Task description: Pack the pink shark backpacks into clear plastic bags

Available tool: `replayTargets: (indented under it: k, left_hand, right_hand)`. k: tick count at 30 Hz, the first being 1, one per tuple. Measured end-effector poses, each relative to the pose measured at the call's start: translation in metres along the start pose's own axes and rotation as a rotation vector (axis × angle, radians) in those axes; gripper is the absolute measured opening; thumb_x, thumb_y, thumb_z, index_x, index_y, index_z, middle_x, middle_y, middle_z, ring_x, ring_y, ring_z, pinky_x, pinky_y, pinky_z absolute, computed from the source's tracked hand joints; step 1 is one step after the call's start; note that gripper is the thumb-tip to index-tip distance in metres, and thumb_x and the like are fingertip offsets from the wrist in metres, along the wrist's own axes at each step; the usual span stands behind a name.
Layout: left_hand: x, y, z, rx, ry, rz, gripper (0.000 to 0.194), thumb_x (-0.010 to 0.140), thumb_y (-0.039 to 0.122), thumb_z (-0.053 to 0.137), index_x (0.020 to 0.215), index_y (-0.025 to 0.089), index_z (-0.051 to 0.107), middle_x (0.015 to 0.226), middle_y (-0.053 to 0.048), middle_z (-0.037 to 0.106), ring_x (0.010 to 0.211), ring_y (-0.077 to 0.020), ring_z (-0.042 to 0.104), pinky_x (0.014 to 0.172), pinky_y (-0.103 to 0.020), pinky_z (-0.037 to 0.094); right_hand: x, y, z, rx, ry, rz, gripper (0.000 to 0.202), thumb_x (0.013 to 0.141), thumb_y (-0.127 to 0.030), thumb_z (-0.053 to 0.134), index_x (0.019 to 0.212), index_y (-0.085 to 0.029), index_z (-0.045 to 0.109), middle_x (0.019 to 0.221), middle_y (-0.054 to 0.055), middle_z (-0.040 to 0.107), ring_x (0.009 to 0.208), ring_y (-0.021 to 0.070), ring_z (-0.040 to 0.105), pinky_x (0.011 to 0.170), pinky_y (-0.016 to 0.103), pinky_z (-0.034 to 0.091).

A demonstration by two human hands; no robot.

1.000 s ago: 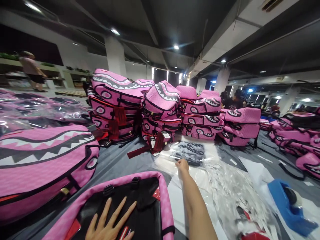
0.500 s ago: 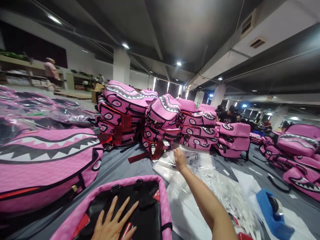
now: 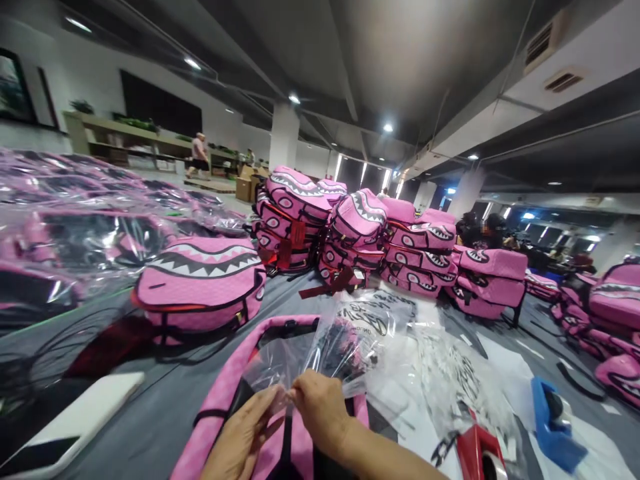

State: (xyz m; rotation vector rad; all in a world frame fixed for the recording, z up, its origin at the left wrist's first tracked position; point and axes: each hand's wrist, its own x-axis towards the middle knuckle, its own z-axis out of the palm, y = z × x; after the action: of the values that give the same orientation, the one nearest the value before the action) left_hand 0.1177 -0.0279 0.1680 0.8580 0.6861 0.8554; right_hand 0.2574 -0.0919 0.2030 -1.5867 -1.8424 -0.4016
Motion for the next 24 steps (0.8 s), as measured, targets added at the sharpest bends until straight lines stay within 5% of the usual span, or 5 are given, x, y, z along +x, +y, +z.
replayTargets:
  k: [5,9,14,19,24]
  left_hand:
    - [-0.020,-0.001,-0.017,0.233,0.091,0.065,0.058,0.051,0.072,0.079,0.055,0.020,0.054,0.057,0.003,0.053,0.057,-0.0149,0.054,0.062,-0.031,0.051]
    - [-0.020,0.002,-0.037,0.499,0.173,0.191,0.054,0.044,0.068,0.081,0.062,0.022,0.058,0.068,-0.002,0.060,0.069,-0.0251,0.060,0.073,-0.043,0.052]
    - [-0.026,0.015,-0.024,1.068,0.191,0.945,0.060,0.086,0.042,0.060,0.141,0.018,0.052,0.151,-0.017,0.050,0.140,-0.0348,0.043,0.117,-0.055,0.028]
    - [0.004,0.027,-0.013,1.349,0.244,1.171,0.024,0.097,0.019,0.046,0.104,0.018,0.070,0.088,-0.006,0.072,0.086,-0.0253,0.067,0.090,-0.048,0.047]
    - [0.024,0.046,-0.024,1.410,0.310,1.396,0.024,0.096,0.010,0.047,0.099,0.020,0.068,0.082,-0.003,0.068,0.078,-0.0202,0.065,0.082,-0.038,0.052]
  right_hand:
    - [-0.008,0.007,0.002,0.274,0.020,0.422,0.035,0.102,-0.042,0.041,0.072,-0.024,0.046,0.060,-0.004,0.051,0.054,0.0139,0.049,0.052,0.024,0.034]
    - [0.012,0.036,-0.008,0.385,0.142,0.615,0.037,0.101,-0.046,0.032,0.069,-0.026,0.032,0.061,-0.005,0.040,0.057,0.0147,0.044,0.054,0.025,0.038]
    - [0.018,0.008,-0.016,0.457,0.117,0.528,0.038,0.100,-0.051,0.033,0.072,-0.026,0.036,0.061,-0.006,0.042,0.056,0.0140,0.045,0.054,0.025,0.040]
    - [-0.007,-0.024,-0.032,0.336,-0.061,0.259,0.023,0.083,-0.042,0.067,0.090,-0.026,0.052,0.069,-0.004,0.058,0.059,0.0161,0.057,0.055,0.025,0.043]
    - [-0.070,0.062,-0.047,-0.123,0.086,0.195,0.037,0.072,-0.016,0.058,0.097,-0.042,0.065,0.086,0.003,0.074,0.064,0.0242,0.072,0.049,0.031,0.053]
